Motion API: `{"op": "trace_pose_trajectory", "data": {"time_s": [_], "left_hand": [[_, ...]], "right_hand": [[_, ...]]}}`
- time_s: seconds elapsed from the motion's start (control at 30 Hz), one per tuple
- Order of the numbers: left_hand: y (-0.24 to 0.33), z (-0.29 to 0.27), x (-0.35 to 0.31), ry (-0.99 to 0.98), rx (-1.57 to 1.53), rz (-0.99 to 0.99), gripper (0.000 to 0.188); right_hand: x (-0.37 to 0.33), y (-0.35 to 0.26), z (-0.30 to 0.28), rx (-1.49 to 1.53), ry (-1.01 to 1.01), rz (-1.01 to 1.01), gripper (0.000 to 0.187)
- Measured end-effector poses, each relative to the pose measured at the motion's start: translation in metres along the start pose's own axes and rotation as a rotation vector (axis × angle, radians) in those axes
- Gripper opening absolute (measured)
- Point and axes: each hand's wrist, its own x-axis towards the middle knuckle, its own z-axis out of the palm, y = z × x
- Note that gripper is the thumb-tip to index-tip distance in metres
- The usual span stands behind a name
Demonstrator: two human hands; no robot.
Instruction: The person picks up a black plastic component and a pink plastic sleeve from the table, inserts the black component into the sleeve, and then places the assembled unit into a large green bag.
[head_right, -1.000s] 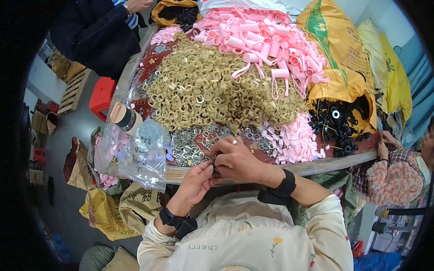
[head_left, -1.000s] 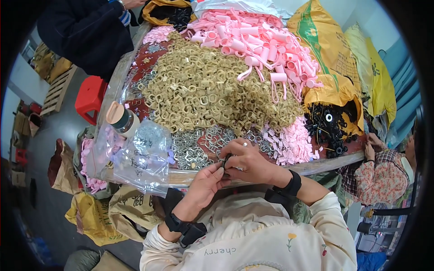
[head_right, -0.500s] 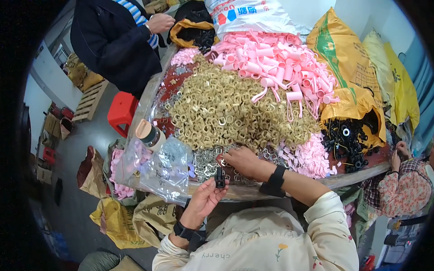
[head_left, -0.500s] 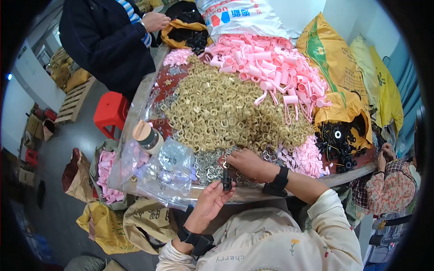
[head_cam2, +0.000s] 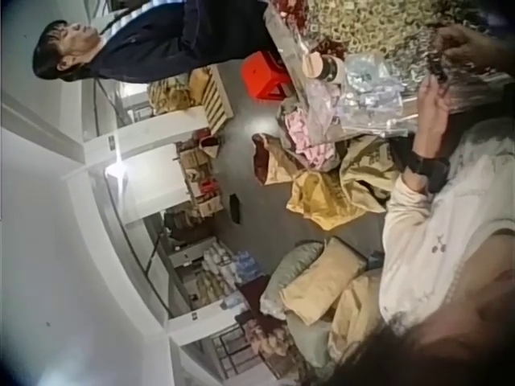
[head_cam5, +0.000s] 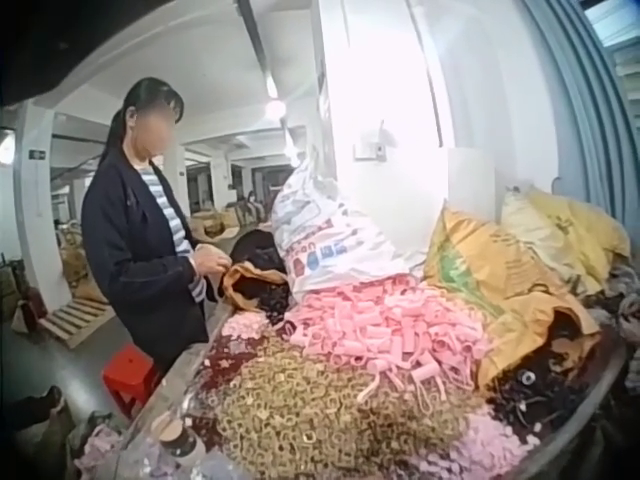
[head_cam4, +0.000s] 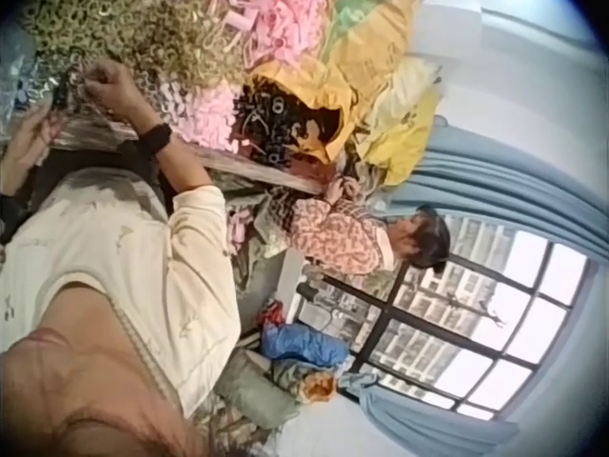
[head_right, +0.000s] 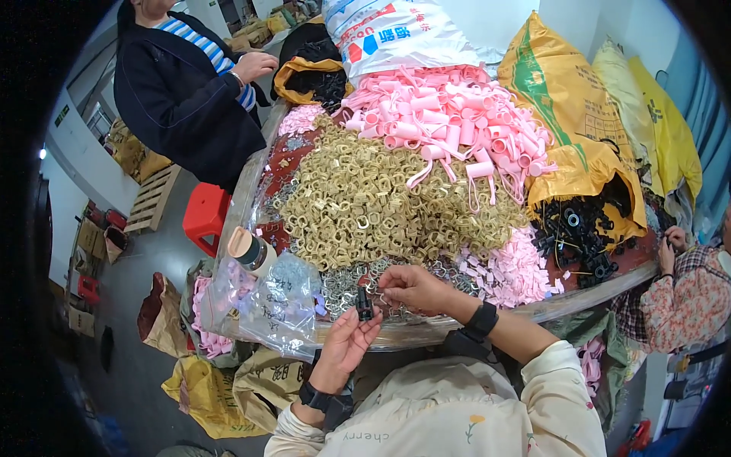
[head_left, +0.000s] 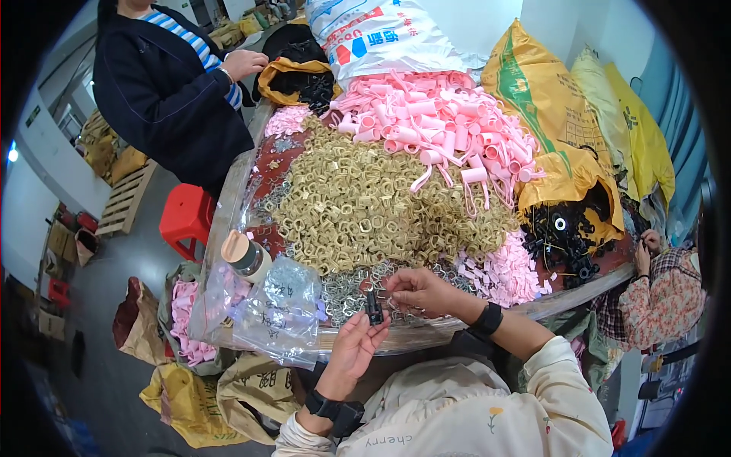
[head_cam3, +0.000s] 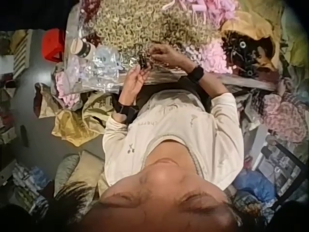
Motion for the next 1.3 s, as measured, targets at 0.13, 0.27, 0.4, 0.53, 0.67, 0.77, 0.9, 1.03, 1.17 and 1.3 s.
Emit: {"op": "trace_pose_trajectory", "data": {"time_s": [0.13, 0.27, 0.4, 0.53, 0.67, 0.77, 0.9, 1.03, 1.17, 1.3], "left_hand": [[-0.002, 0.005, 0.002, -0.016, 0.016, 0.012, 0.028], [-0.006, 0.01, 0.002, -0.052, 0.024, 0.013, 0.029], [-0.008, 0.013, 0.003, -0.082, 0.028, 0.008, 0.03], [-0.011, 0.017, 0.003, -0.108, 0.056, -0.005, 0.031], [-0.011, 0.02, 0.004, -0.113, 0.079, 0.0, 0.031], [-0.008, 0.02, 0.004, -0.114, 0.081, 0.007, 0.031], [-0.004, 0.016, 0.004, -0.12, 0.012, 0.008, 0.032], [-0.003, 0.011, 0.006, -0.113, -0.06, -0.014, 0.03], [-0.003, 0.011, 0.006, -0.074, -0.109, -0.032, 0.029], [-0.003, 0.017, 0.005, -0.088, -0.1, -0.066, 0.024]], "right_hand": [[-0.012, -0.011, 0.009, -0.012, 0.011, -0.036, 0.006], [-0.015, 0.002, 0.004, -0.032, -0.011, -0.097, 0.007], [-0.023, -0.005, 0.005, -0.17, -0.008, -0.04, 0.005], [-0.024, 0.002, 0.009, -0.348, 0.042, -0.191, 0.005], [-0.026, 0.002, 0.014, -0.29, 0.036, -0.119, 0.006], [-0.028, 0.005, 0.015, 0.04, 0.009, -0.094, 0.008], [-0.035, 0.003, 0.013, 0.034, -0.013, -0.232, 0.009], [-0.038, -0.002, 0.01, -0.574, 0.042, -0.625, 0.009], [-0.04, -0.008, 0.011, -0.825, 0.105, -0.687, 0.008], [-0.038, -0.007, 0.012, -0.682, 0.142, -0.558, 0.007]]}}
